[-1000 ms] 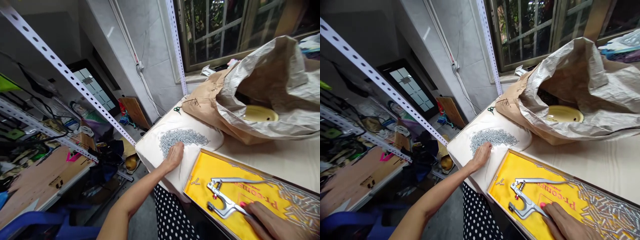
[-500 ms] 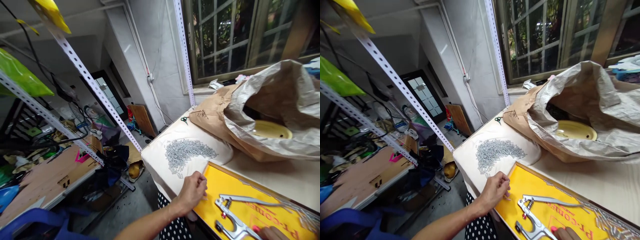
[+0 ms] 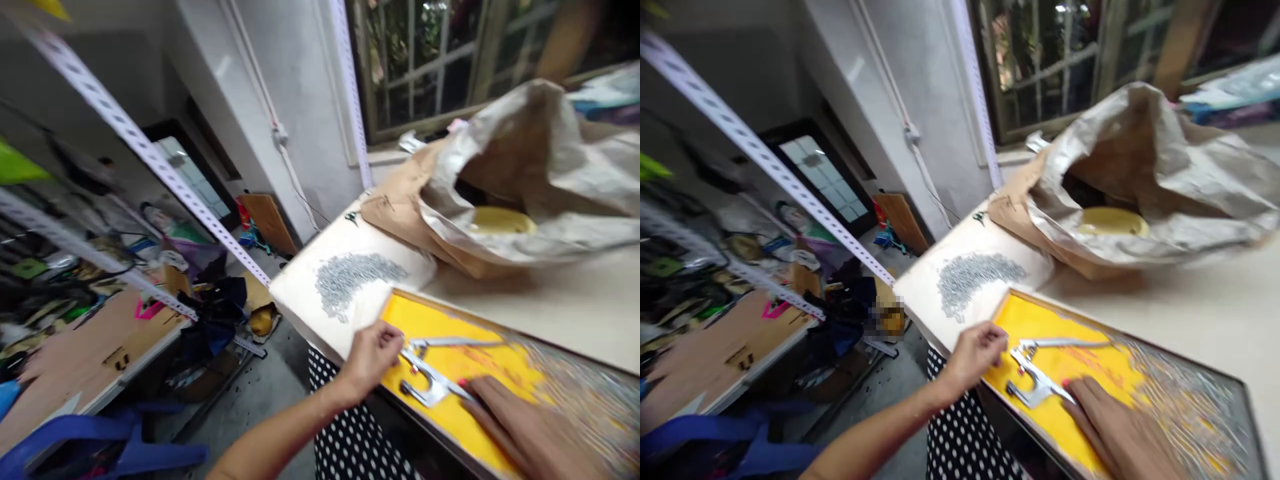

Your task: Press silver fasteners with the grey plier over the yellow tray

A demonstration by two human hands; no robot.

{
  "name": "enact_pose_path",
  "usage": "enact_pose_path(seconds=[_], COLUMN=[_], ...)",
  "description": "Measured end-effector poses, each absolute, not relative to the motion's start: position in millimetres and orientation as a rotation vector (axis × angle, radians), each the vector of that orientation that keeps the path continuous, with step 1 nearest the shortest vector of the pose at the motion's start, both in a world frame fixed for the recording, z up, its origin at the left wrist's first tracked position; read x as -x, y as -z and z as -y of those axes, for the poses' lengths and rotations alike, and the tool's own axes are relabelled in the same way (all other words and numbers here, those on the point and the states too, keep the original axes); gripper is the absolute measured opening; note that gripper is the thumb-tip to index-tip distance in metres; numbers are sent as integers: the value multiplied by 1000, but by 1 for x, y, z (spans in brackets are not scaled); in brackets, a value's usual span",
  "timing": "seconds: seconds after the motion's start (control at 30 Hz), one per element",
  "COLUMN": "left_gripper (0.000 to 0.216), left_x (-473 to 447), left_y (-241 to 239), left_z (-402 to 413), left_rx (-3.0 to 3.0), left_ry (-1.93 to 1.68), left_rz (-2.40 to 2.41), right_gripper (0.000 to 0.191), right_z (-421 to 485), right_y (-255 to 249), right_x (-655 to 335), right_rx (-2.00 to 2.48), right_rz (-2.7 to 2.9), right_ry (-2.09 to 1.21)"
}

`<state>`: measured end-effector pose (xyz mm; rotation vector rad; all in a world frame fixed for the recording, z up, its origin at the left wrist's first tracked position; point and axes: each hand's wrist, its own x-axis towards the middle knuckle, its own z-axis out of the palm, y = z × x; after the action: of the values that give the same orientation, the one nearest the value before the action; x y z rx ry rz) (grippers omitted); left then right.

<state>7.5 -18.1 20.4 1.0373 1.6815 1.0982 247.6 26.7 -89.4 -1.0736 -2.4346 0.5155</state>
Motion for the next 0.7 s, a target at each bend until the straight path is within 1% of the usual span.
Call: enact_pose_path(seconds=[0.13, 0.27, 0.4, 0.5, 0.7], left_gripper=[17, 30, 33, 32, 28], left_x=[-3, -6, -14, -16, -14], left_y=[-32, -25, -14, -7, 0], left_z=[15, 17, 23, 19, 11], left_rx=[-1037, -1007, -984, -987, -975], left_ry=[-997, -909, -816, -769, -699], left_rz=[-1650, -1668, -1681, -1700, -1762], right_gripper=[33, 25, 21, 19, 20], right_z=[-20, -24, -23, -24, -24], right_y=[49, 34, 26, 23, 40], right_x=[-248, -242, -239, -239, -242], right_rx=[1123, 1153, 1169, 1120, 1036], right_rz=[2649, 2742, 2763, 2810, 2775], right_ry=[-523, -559, -542, -530, -516])
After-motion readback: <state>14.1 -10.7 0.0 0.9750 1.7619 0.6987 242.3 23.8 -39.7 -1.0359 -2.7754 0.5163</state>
